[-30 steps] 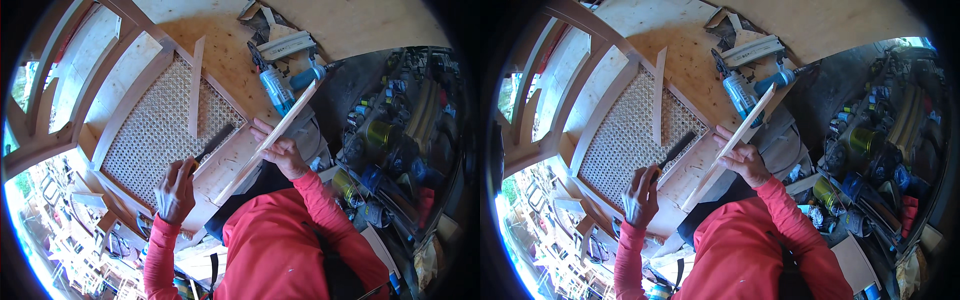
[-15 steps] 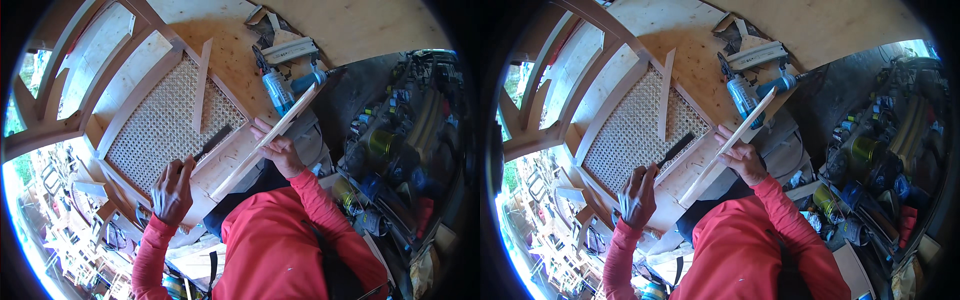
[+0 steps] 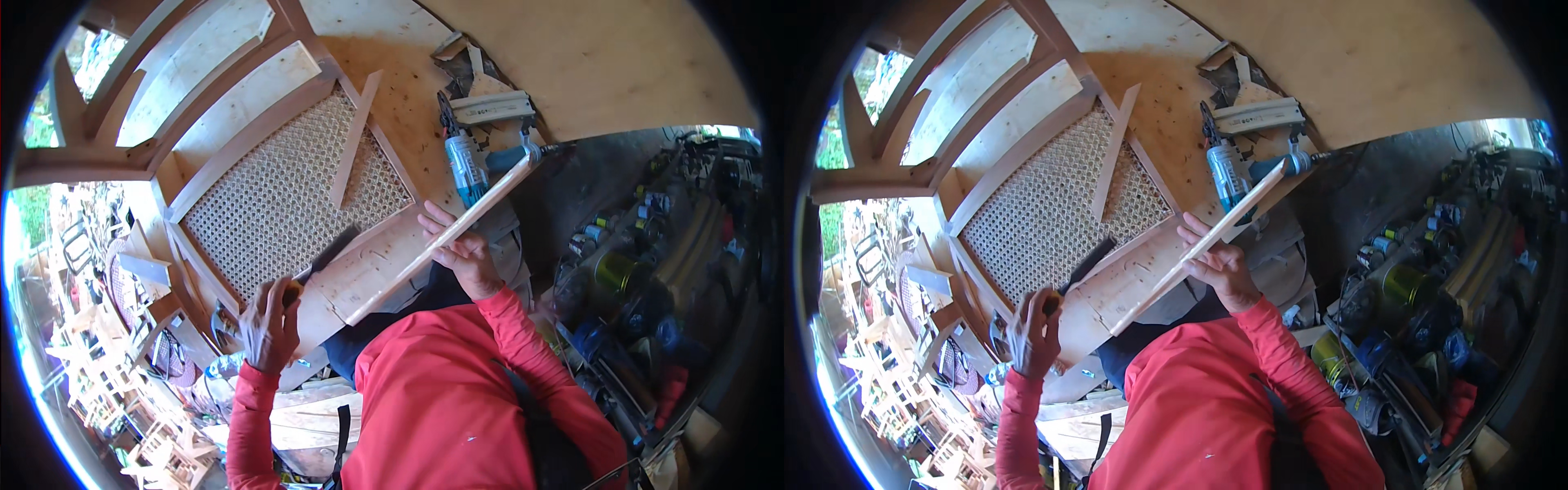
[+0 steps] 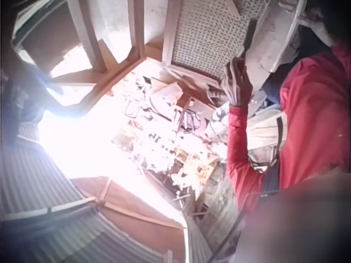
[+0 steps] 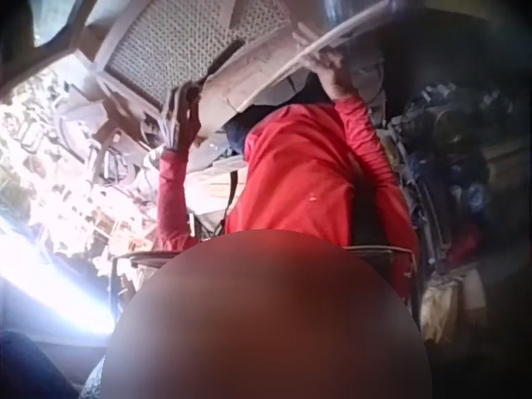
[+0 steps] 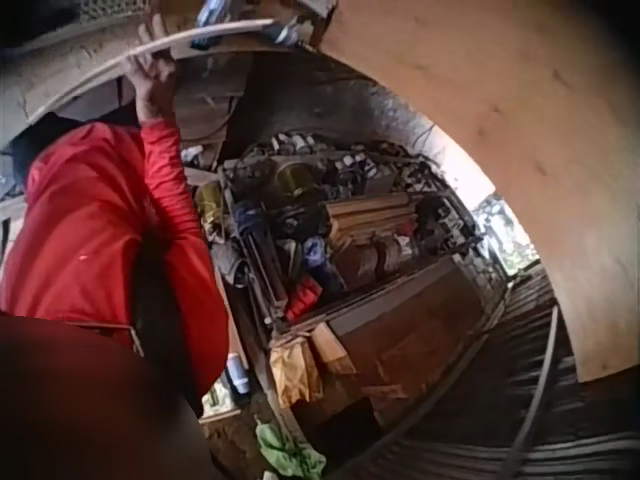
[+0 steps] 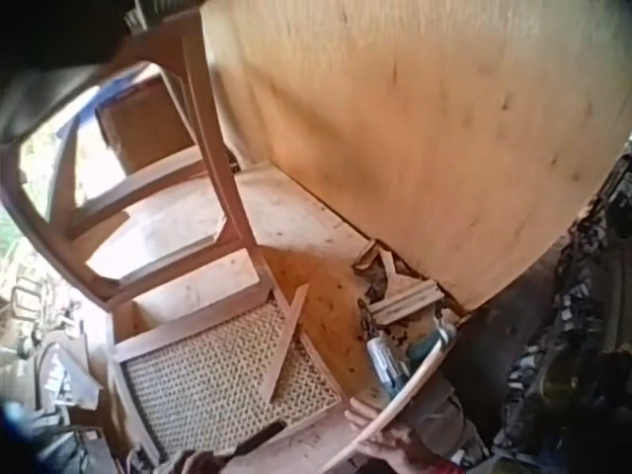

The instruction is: Applying adhesive and wooden trim strips to the cane backing of a chair frame.

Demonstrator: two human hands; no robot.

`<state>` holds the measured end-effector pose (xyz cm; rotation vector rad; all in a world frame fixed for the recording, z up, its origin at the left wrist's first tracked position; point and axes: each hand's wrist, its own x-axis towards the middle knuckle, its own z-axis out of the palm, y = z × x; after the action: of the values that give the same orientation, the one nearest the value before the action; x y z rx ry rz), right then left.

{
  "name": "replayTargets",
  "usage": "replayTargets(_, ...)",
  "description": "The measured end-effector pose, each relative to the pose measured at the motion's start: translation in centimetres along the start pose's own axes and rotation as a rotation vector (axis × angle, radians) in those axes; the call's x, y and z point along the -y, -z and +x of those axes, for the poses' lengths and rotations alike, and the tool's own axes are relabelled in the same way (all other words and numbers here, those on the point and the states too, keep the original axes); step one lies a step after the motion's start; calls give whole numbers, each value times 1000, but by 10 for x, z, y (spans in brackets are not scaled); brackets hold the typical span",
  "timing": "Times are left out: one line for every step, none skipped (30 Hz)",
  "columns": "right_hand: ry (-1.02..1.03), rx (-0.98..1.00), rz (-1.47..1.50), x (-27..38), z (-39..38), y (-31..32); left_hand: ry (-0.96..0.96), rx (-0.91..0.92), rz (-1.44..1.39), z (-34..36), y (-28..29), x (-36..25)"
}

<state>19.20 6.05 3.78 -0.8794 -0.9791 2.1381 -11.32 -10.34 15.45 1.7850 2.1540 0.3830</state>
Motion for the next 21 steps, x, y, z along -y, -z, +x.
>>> replayTargets(0,18,-7,3,-1,3,77,2,-59,-15,-8,4)
replayTargets(9,46,-17,7,-3,7,101,12,-88,-27,-18,9)
replayTargets(16,72,-28,11,-4,9,122,-26,-103,-36,-26,8)
replayTargets(13,68,-49,16,-4,9,126,-80,-118,-41,-36,9)
replayTargets(10,79,-60,18,-2,10,130,-134,-132,-45,-43,8)
replayTargets(10,68,-79,19,0,11,149,-142,-172,-43,-44,3)
replayTargets(12,55,-100,21,4,13,164,-151,-214,-34,-46,0)
replayTargets(10,68,-109,22,4,16,169,-125,-236,-26,-47,-3)
replayTargets(47,87,-115,22,4,19,176,-136,-237,-25,-49,1)
replayTargets(86,104,-118,25,5,22,72,-73,-158,-25,-54,7)
replayTargets(88,113,-122,29,8,26,-33,-9,-79,-23,-60,12)
replayTargets(85,137,-132,31,11,25,-32,-30,-43,-31,-68,16)
replayTargets(81,152,-141,33,9,25,-31,-32,-44,-37,-76,19)
replayTargets(67,148,-137,33,11,23,-27,-40,-16,-42,-82,24)
replayTargets(57,172,-131,34,12,19,-2,-50,21,-51,-86,25)
replayTargets(21,143,-119,36,13,11,19,-57,22,-59,-85,29)
replayTargets(-17,125,-105,36,15,1,59,-70,45,-69,-84,29)
replayTargets(-17,149,-78,28,15,3,75,-126,12,-80,-81,26)
replayTargets(-10,145,-111,31,15,-2,106,-187,-3,-93,-75,23)
replayTargets(55,200,-15,33,18,5,177,-300,-33,-97,-74,18)
replayTargets(105,239,-53,33,17,19,245,-419,-46,-97,-71,13)
